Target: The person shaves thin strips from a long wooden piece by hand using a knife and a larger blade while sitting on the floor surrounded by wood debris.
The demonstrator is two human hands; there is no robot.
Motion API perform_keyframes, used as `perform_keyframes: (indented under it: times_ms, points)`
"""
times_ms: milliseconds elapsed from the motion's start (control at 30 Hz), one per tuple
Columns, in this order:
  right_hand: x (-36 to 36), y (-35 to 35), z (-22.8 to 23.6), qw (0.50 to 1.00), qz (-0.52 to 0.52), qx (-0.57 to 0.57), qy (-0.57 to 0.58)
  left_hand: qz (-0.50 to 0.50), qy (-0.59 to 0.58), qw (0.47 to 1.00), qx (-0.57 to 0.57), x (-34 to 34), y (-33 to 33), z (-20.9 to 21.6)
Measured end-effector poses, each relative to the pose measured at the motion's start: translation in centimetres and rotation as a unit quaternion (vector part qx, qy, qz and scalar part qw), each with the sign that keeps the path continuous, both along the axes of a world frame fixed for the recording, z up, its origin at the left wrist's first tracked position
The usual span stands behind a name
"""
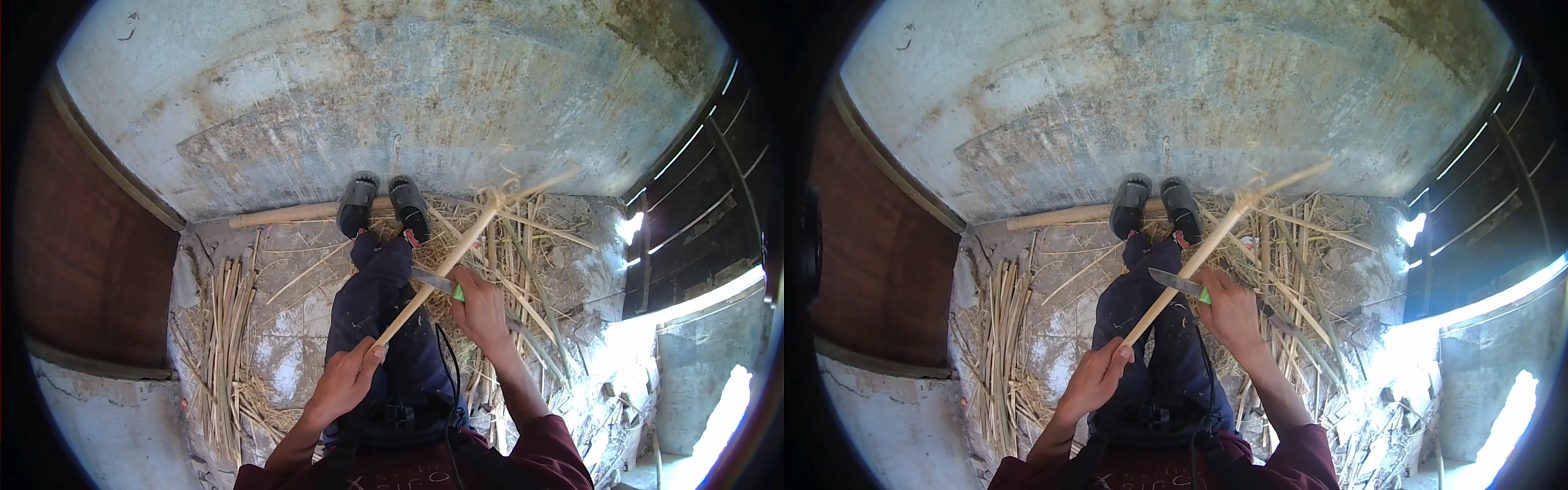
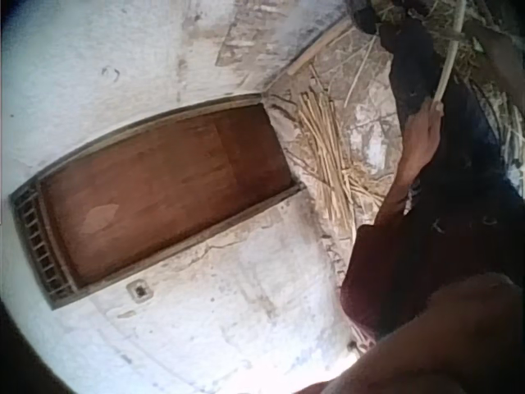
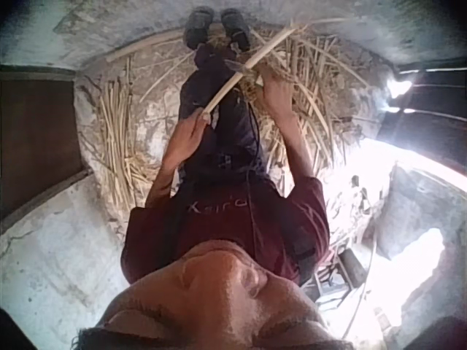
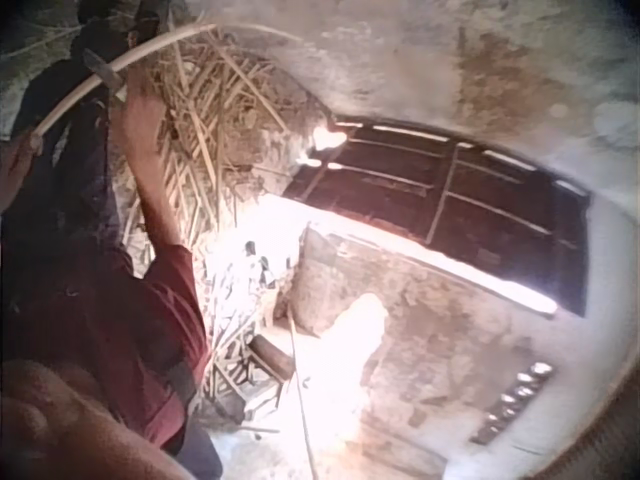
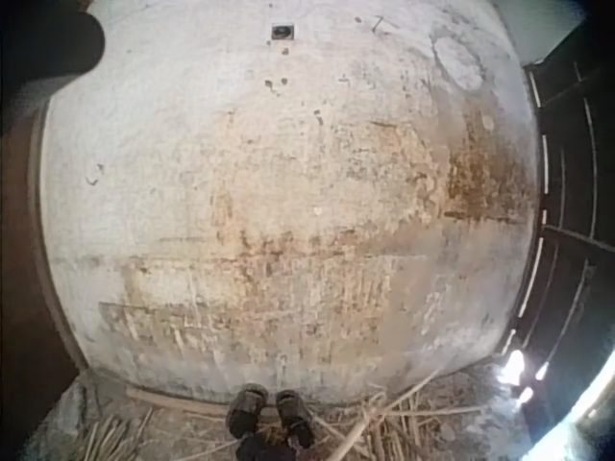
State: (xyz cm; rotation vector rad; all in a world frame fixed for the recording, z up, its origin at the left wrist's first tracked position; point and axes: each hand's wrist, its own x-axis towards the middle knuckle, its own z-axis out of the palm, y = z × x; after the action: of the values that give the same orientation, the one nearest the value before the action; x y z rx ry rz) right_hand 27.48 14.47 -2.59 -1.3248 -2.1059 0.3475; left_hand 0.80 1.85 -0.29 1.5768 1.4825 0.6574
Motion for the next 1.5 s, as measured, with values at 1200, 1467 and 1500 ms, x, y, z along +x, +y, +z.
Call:
perform_keyframes:
  times_ms: [1200, 1467, 1500]
  points:
    - [1.2, 4.5, -4.7, 0.993, -0.088, 0.067, 0.043, 0.030, 0.104, 0.992, 0.062, 1.3, -1.4, -1.1]
    - [-1.3, 1.1, -2.4, 0.995, -0.025, 0.058, 0.075, 0.040, -0.022, 0.998, 0.039, 1.0, 0.1, -0.7]
    - [-1.3, 0.8, -2.1, 0.996, -0.028, 0.047, 0.066, 0.047, -0.018, 0.998, 0.035, 1.1, 0.2, -0.1]
